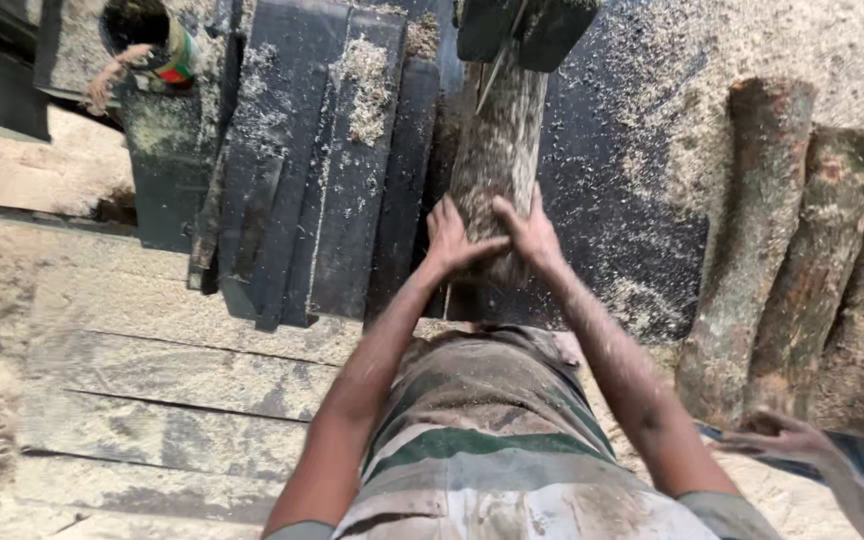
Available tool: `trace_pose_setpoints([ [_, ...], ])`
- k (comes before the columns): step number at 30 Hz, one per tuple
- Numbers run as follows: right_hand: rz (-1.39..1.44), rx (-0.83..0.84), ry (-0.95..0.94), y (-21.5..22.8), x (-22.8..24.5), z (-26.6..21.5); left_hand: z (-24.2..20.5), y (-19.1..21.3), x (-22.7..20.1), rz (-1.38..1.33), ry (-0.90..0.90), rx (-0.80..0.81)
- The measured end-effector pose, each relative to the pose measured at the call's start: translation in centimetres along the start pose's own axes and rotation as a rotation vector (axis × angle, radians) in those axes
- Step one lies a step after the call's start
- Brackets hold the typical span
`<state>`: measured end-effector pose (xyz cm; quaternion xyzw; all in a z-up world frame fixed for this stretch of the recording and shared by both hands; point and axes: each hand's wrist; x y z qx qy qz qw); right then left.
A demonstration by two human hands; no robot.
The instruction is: The person picks up logs and pushes them through a large circular saw blade on a table to cut them into boards, while an assistant helps move and stack the wood.
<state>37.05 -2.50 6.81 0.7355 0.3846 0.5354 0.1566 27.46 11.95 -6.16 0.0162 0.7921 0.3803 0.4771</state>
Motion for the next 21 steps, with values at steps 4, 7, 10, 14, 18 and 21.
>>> trace_pose_setpoints([
  [4, -0.010, -0.067, 0.047, -0.1, 2.0, 3.8, 5.1, 1.5, -2.2, 0.007, -0.066, -0.038],
  [7, -0.002, -0.098, -0.027, 0.2, 0.4, 4.0, 3.1, 2.0, -4.1, 0.035, -0.072, -0.084],
  [10, 0.044, -0.172, 0.073, -1.2, -1.0, 3.1, -0.4, 5.0, -4.1, 0.087, -0.058, -0.064],
  [14, 0.003, -0.297, 0.073, -3.2, -2.1, 1.6, -6.2, 6.5, -2.5, 0.018, -0.287, -0.209],
  [18, 0.004, -0.410, 0.022, -3.8, -2.1, 1.0, -7.3, 5.3, -1.9, -0.036, -0.371, -0.330],
  [21, -0.013, -0.412, -0.026, -4.0, -0.4, 1.4, -6.7, 5.5, -2.5, -0.001, -0.292, -0.340],
])
Point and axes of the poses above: each hand's wrist, its own z-axis towards the middle knuckle, its own y-axis out of the back of the hand, x = y × z, and after that the axes turned 15 degrees about -x, right-handed
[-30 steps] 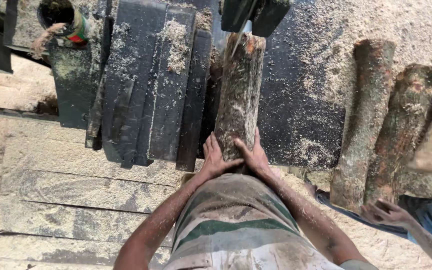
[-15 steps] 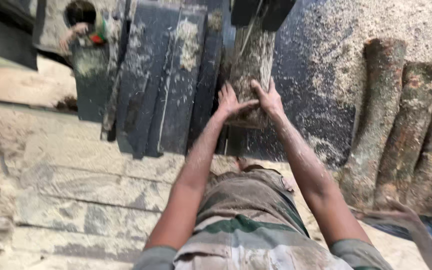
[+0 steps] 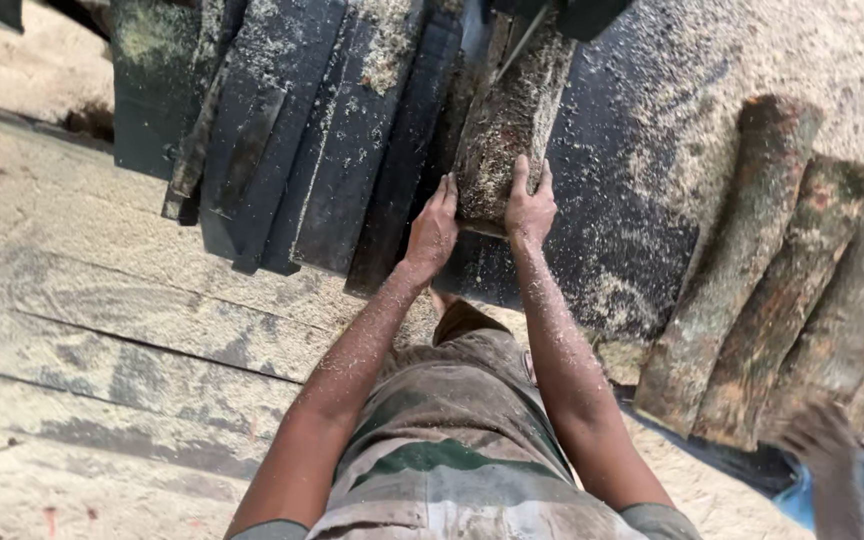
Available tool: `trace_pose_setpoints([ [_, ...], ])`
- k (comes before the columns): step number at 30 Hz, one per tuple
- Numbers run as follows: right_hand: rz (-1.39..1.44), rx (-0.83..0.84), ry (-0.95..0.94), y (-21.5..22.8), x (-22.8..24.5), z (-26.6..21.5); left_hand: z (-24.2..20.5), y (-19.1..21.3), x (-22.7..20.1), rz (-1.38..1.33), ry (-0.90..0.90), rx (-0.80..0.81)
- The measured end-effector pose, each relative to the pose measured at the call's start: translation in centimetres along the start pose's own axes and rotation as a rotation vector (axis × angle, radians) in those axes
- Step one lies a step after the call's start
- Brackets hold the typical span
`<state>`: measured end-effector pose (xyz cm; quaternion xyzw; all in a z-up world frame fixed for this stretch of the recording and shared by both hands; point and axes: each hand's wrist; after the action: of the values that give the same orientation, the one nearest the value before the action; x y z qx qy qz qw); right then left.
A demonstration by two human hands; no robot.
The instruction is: The person picks up logs and pushes them through a large circular saw blade on a table to cut them into boards, while an assistant helps move and stack the wood.
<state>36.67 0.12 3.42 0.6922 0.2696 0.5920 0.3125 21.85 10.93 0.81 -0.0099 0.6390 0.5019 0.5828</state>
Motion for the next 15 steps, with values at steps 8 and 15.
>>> trace_pose_setpoints([
  [8, 0.039, -0.055, 0.078, -2.7, 0.8, 6.2, 4.4, -1.6, -2.4, -0.006, 0.094, -0.072],
  [15, 0.074, 0.005, -0.039, -6.6, 3.7, 14.3, 2.9, -2.8, -6.1, -0.188, 0.148, -0.408],
])
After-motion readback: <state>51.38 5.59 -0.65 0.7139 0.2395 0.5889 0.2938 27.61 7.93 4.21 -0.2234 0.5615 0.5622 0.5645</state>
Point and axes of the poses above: each hand's wrist, its own z-axis towards the middle knuckle, its own y-axis out of the back of the hand, x = y × z, and after that the axes turned 15 degrees about -x, right-handed
